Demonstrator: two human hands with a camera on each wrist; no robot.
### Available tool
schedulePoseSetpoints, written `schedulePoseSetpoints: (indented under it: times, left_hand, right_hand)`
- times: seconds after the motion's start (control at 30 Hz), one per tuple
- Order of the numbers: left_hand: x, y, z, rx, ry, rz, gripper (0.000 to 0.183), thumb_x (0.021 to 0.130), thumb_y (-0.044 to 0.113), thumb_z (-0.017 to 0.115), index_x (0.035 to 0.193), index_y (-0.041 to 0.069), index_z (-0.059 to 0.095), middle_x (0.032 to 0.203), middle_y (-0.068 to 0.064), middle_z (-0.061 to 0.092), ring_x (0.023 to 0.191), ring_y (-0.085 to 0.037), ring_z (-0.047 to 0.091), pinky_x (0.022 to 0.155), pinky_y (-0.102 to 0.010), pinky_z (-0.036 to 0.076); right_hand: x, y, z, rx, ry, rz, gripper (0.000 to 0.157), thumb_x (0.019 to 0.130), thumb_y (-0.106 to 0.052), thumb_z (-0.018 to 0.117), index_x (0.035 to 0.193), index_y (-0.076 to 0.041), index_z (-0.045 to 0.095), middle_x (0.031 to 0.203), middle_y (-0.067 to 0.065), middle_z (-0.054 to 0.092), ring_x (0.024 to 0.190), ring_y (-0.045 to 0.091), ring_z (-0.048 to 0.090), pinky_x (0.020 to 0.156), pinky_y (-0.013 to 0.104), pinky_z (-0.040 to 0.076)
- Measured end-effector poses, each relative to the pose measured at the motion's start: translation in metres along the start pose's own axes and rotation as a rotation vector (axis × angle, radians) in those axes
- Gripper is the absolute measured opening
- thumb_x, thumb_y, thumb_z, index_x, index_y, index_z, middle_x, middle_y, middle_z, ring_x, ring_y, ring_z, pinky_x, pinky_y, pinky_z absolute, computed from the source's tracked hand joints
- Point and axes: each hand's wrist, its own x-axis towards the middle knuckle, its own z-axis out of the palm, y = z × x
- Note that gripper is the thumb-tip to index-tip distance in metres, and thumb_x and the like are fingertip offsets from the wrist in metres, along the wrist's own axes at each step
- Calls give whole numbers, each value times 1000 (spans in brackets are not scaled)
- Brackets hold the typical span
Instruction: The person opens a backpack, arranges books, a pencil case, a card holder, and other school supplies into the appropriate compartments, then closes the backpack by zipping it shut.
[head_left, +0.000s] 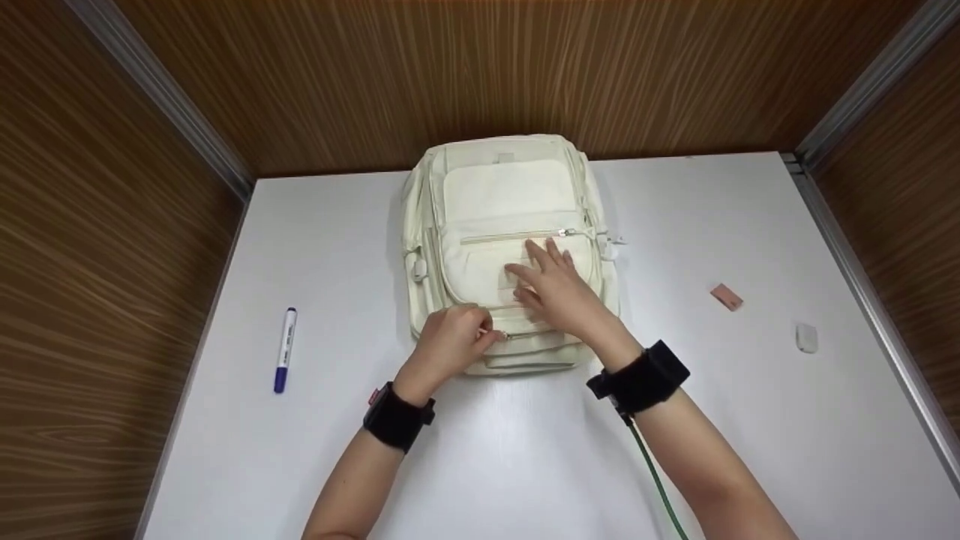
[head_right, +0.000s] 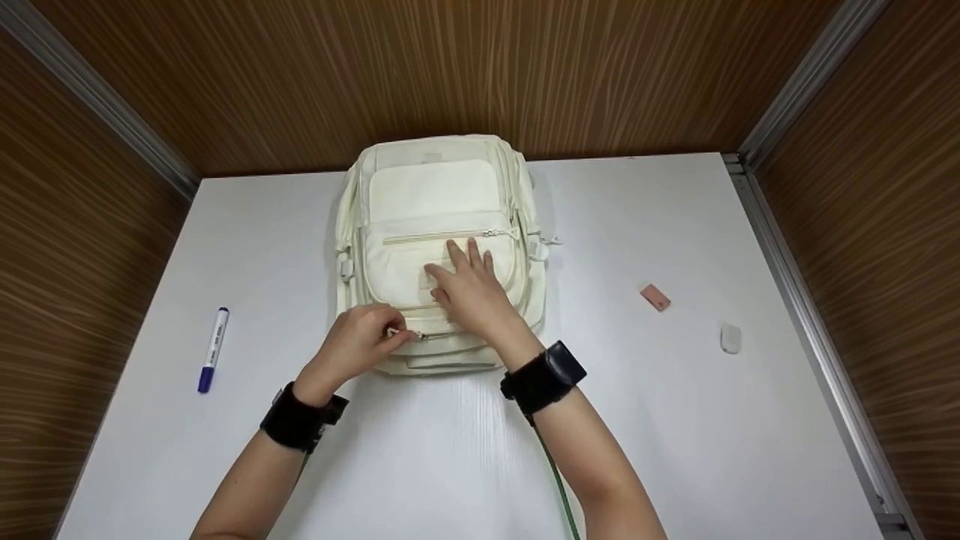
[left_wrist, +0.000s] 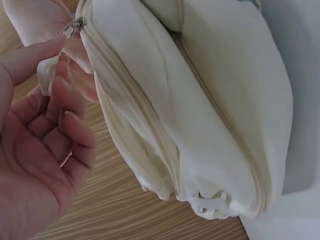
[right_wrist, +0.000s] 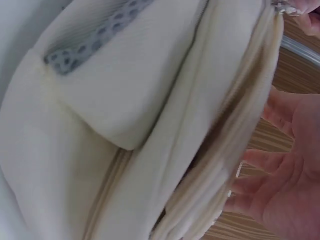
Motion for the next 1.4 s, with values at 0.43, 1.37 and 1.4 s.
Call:
schedulePoseSetpoints:
  times: [0.43, 1.37, 1.4]
  left_hand:
    - [8, 7, -10, -416, 36, -31, 12, 86, 5, 73, 91, 0, 64, 74, -5, 69, 64, -12, 64, 57, -24, 51]
    - [3, -12, 16, 85, 35, 172, 13, 77, 15, 83, 88, 14, 77, 89, 1, 65, 88, -19, 56, 84, -38, 42]
    - [3, -13, 17, 95, 41, 179, 12, 77, 15, 83, 87, 14, 77, 89, 1, 65, 87, -19, 57, 83, -38, 42]
  right_hand:
    - [-27, -33, 15, 153, -13, -187, 16, 87, -22, 75, 95, -10, 67, 74, -4, 60, 65, 9, 53, 58, 29, 45]
    - [-34, -25, 15, 380, -27, 8, 13, 79, 3, 72, 76, -8, 65, 63, -5, 63, 56, 6, 57, 55, 27, 48]
    - [-34, -25, 15, 376, -34, 8, 11, 79, 2, 74, 76, -7, 68, 63, -5, 64, 57, 6, 58, 55, 27, 49]
